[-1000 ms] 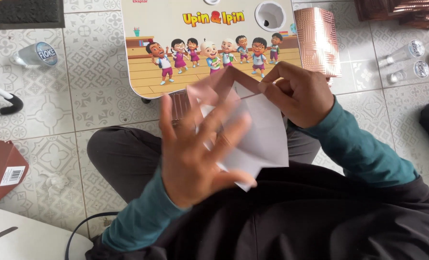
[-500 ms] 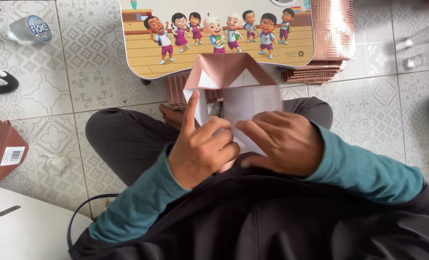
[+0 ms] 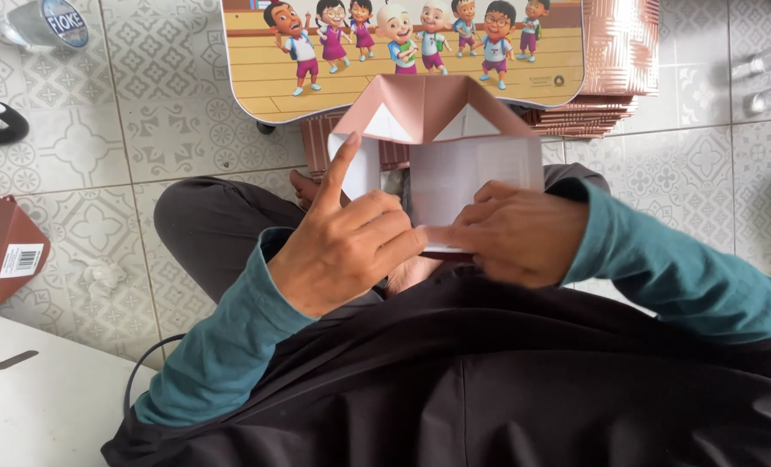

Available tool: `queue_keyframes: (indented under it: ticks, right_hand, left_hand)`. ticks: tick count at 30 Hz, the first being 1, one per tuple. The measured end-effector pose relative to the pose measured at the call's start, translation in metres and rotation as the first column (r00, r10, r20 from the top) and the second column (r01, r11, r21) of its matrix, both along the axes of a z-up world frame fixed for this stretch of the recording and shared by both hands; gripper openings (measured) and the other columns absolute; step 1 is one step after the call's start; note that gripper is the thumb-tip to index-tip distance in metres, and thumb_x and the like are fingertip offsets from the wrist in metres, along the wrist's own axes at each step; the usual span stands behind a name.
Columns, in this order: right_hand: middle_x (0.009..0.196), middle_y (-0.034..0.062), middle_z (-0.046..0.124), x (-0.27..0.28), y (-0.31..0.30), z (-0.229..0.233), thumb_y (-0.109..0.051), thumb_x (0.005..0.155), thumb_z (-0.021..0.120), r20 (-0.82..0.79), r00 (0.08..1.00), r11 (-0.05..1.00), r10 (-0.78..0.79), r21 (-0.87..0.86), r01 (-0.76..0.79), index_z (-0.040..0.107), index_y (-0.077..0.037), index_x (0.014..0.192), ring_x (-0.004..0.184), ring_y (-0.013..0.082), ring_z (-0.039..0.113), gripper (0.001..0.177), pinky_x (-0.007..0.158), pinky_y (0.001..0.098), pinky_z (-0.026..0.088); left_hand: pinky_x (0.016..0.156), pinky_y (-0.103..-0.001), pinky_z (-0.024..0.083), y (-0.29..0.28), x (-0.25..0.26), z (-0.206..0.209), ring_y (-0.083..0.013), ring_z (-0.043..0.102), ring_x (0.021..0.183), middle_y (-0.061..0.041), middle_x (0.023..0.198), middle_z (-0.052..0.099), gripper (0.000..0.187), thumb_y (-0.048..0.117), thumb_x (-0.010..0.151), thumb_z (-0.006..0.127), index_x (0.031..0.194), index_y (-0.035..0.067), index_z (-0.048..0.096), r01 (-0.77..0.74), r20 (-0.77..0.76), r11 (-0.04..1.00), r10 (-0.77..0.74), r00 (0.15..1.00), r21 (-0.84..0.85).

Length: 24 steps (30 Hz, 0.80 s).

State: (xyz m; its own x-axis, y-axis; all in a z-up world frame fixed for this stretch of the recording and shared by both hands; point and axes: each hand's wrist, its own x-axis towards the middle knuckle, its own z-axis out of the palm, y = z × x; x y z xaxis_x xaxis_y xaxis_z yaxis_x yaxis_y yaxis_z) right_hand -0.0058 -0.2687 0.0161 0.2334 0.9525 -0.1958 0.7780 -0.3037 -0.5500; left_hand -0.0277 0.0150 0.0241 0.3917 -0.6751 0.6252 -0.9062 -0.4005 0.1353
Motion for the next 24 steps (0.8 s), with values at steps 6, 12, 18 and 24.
queue_keyframes:
  ticks: [6, 12, 18, 24]
  right_hand:
    - [0.059, 0.0027, 0.055, 0.017, -0.003, 0.021, -0.029, 0.101, 0.06, 0.066, 0.956, 0.946, -0.285, 0.182, 0.269, 0.053, -0.014, 0.146, 0.053, 0.0296, 0.049, 0.047, 0.079, 0.0433, 0.047]
    - [0.075, 0.0045, 0.061, 0.0, -0.004, 0.004, -0.029, 0.095, 0.078, 0.315, 0.797, 0.856, -0.515, 0.243, 0.457, 0.057, -0.016, 0.146, 0.066, 0.0268, 0.057, 0.057, 0.072, 0.0414, 0.05]
    - [0.119, 0.0157, 0.07, -0.025, 0.023, 0.019, -0.022, 0.106, 0.069, 0.68, 0.528, 0.856, -0.509, 0.462, 0.232, 0.07, -0.011, 0.113, 0.11, 0.0391, 0.07, 0.013, 0.095, 0.0512, 0.05]
    - [0.127, -0.0003, 0.077, -0.047, 0.033, -0.016, -0.056, 0.107, 0.067, 0.846, 0.197, 0.858, -0.496, 0.442, 0.262, 0.079, -0.013, 0.12, 0.119, 0.0292, 0.07, 0.047, 0.108, 0.0571, 0.041]
  left_hand:
    - [0.109, -0.071, 0.044, -0.003, 0.01, -0.005, -0.0183, 0.053, 0.071, -0.004, 0.103, 0.057, 0.032, 0.001, 0.102, 0.075, 0.121, 0.022, 0.059, -0.104, 0.062, 0.992, 0.108, 0.992, -0.068]
    - [0.111, -0.076, 0.026, -0.004, 0.014, -0.044, -0.0182, 0.063, 0.13, 0.004, 0.142, 0.066, 0.029, 0.044, 0.114, 0.081, 0.098, 0.022, 0.071, -0.221, 0.262, 0.973, 0.231, 0.937, -0.066]
    - [0.107, -0.078, 0.026, 0.001, 0.015, -0.054, -0.024, 0.064, 0.127, 0.002, 0.133, 0.07, 0.007, 0.016, 0.109, 0.078, 0.107, 0.022, 0.076, -0.193, 0.226, 0.979, 0.204, 0.952, -0.071]
    - [0.11, -0.078, 0.023, 0.0, 0.02, -0.054, -0.0228, 0.062, 0.132, 0.003, 0.131, 0.074, 0.012, 0.027, 0.112, 0.076, 0.103, 0.019, 0.079, -0.165, 0.22, 0.981, 0.185, 0.958, -0.106]
